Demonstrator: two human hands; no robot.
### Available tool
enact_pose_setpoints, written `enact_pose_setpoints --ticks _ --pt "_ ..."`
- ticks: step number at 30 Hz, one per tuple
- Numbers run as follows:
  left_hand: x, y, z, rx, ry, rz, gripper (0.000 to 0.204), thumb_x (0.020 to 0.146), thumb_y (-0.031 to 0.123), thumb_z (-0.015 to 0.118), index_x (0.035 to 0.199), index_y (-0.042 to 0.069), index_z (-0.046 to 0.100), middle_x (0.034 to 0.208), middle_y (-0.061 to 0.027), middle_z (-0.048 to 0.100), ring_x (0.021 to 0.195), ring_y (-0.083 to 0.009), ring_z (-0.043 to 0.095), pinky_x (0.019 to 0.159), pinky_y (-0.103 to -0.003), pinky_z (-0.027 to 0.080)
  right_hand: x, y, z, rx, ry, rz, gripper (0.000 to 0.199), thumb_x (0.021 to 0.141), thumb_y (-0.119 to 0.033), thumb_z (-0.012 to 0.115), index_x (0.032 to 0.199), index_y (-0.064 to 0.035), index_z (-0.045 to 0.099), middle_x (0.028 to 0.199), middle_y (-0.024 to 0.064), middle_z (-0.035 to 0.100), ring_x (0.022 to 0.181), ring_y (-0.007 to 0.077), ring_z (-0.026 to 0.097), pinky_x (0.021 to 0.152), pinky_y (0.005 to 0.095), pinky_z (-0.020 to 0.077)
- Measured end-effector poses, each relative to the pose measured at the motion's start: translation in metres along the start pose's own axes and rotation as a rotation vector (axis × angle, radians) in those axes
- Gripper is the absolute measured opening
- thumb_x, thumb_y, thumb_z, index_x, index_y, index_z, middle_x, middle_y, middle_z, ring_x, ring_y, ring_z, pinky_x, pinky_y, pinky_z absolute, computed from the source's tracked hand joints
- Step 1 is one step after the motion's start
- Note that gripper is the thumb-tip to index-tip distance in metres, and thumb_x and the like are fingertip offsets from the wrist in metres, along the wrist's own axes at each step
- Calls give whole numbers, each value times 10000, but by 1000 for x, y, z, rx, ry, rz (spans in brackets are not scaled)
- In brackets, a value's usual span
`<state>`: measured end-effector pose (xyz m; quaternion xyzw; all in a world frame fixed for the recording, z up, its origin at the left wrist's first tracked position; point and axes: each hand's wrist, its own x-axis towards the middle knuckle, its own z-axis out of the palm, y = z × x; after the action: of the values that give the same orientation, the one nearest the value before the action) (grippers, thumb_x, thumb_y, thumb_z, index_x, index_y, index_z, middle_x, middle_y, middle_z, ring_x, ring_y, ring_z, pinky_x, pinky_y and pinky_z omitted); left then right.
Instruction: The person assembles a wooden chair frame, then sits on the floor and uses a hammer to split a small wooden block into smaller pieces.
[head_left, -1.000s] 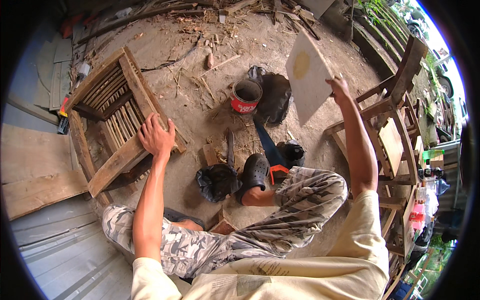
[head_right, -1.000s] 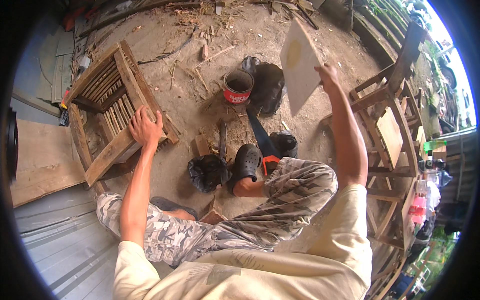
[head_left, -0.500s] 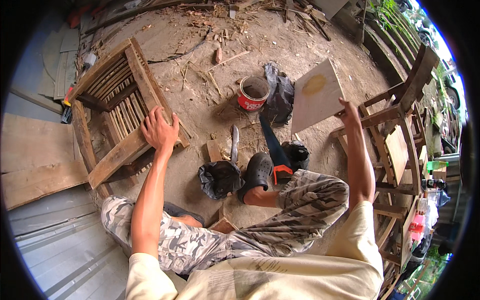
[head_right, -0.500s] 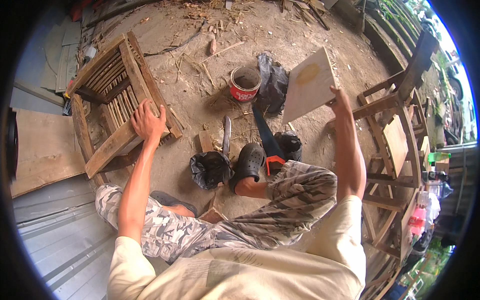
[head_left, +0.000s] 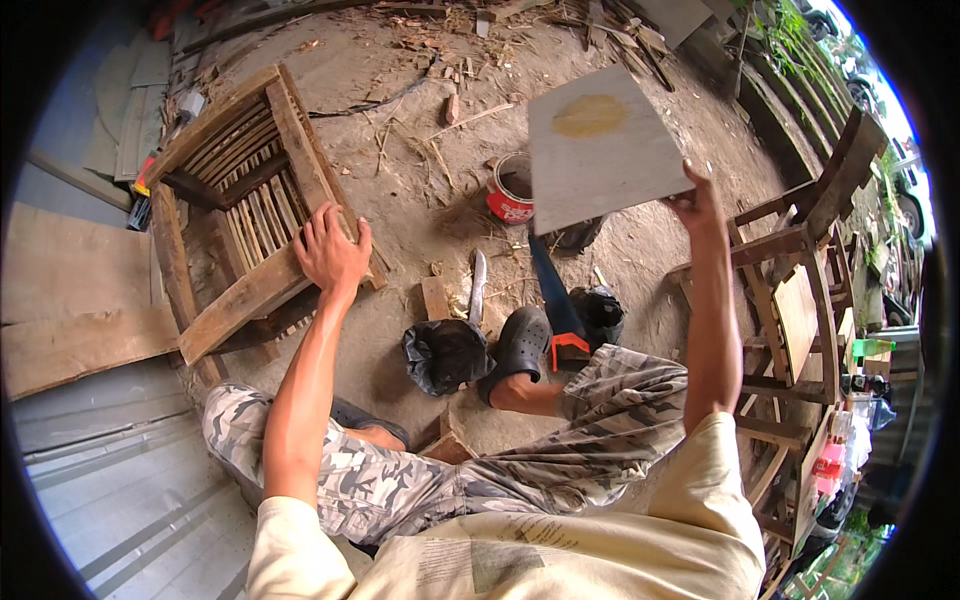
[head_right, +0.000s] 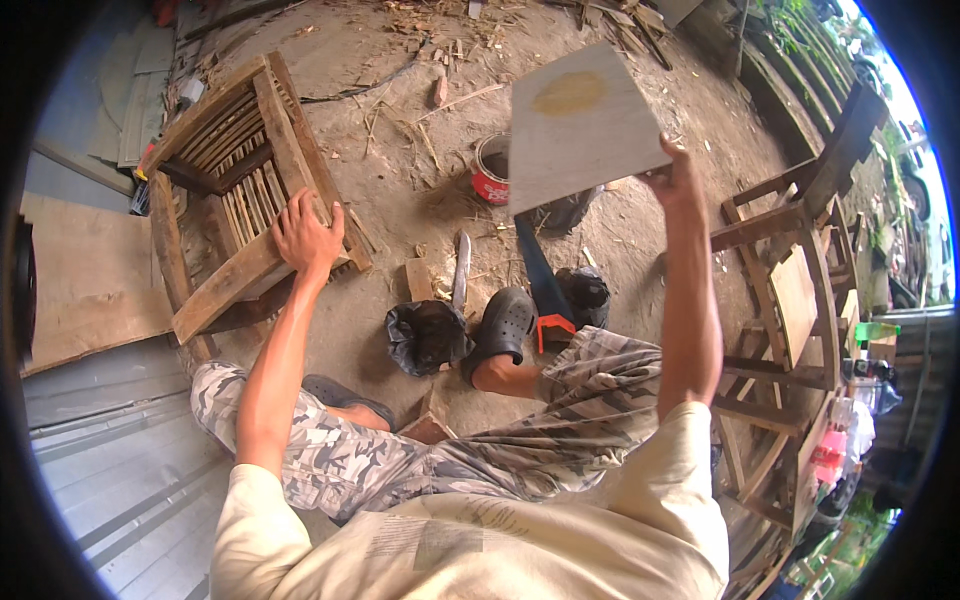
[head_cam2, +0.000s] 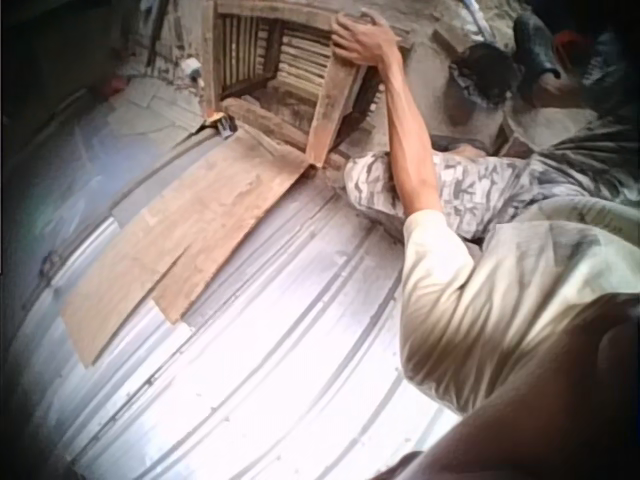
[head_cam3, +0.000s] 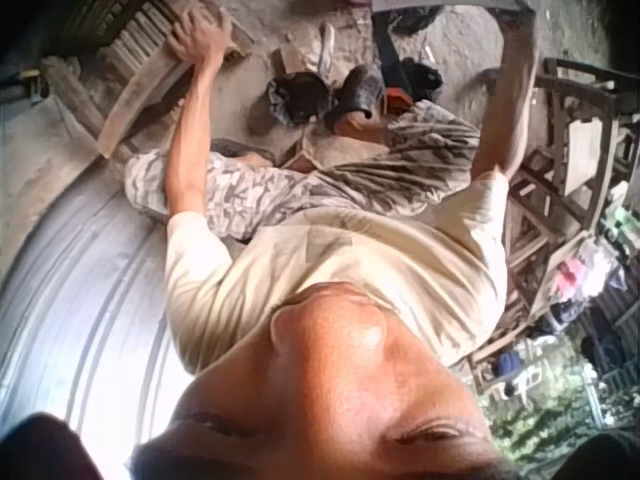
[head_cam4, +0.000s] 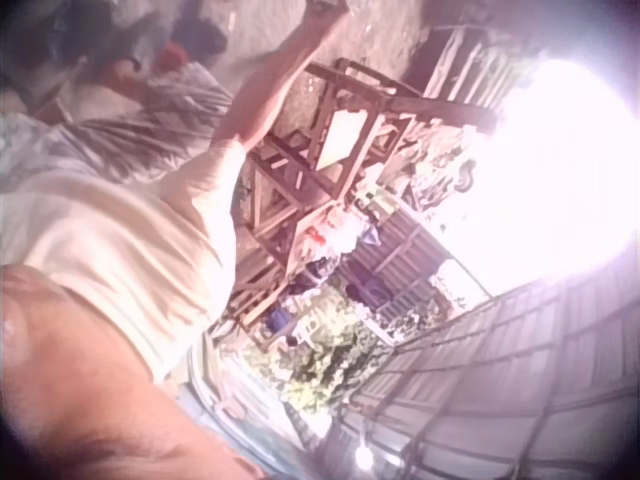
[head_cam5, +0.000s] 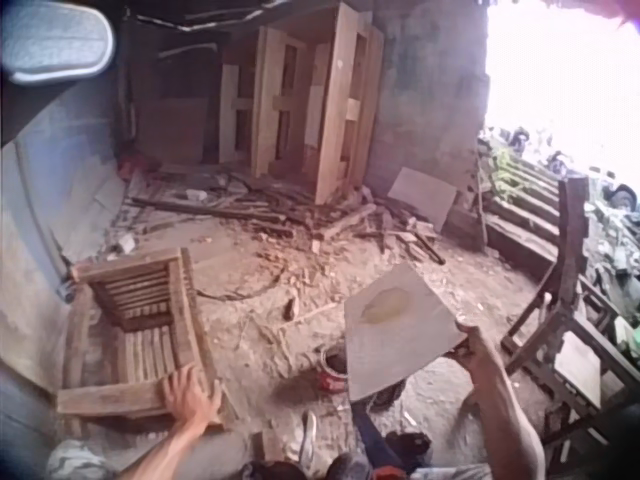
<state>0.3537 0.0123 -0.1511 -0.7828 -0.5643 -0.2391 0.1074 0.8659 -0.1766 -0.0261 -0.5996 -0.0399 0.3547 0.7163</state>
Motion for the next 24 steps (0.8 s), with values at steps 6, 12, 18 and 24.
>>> enact_pose_setpoints --ticks 6,12,18,24 --pt "4 3 -7 -42 55 6 433 872 418 597 1132 73 630 1218 -44 596 1124 -225 553 1059 -442 329 -19 163 -25 296 -232 40 509 997 -270 474 1401 30 397 1313 153 538 1269 301 496 1090 475 396" --pt "-1 -3 -5 -27 51 20 442 871 423 607 1121 60 638 1220 -52 597 1117 -232 553 1057 -441 335 6 303 -93 398 26 329 419 984 -256 529 1334 -34 471 1309 136 542 1221 315 523 1046 513 417" --pt "-1 1 -6 -161 -62 23 659 865 589 586 1266 67 590 1332 -83 546 1241 -268 482 1089 -480 293 66 311 -150 25 172 394 493 944 -277 607 1356 -40 474 1290 129 569 1174 333 552 1009 536 434" --pt "-5 -49 -35 -608 -142 -45 768 875 635 563 1345 28 546 1441 -169 480 1367 -318 405 1142 -488 290 66 328 -113 -163 351 360 592 925 -388 633 1353 -1 502 1292 180 580 1178 354 573 973 541 455"
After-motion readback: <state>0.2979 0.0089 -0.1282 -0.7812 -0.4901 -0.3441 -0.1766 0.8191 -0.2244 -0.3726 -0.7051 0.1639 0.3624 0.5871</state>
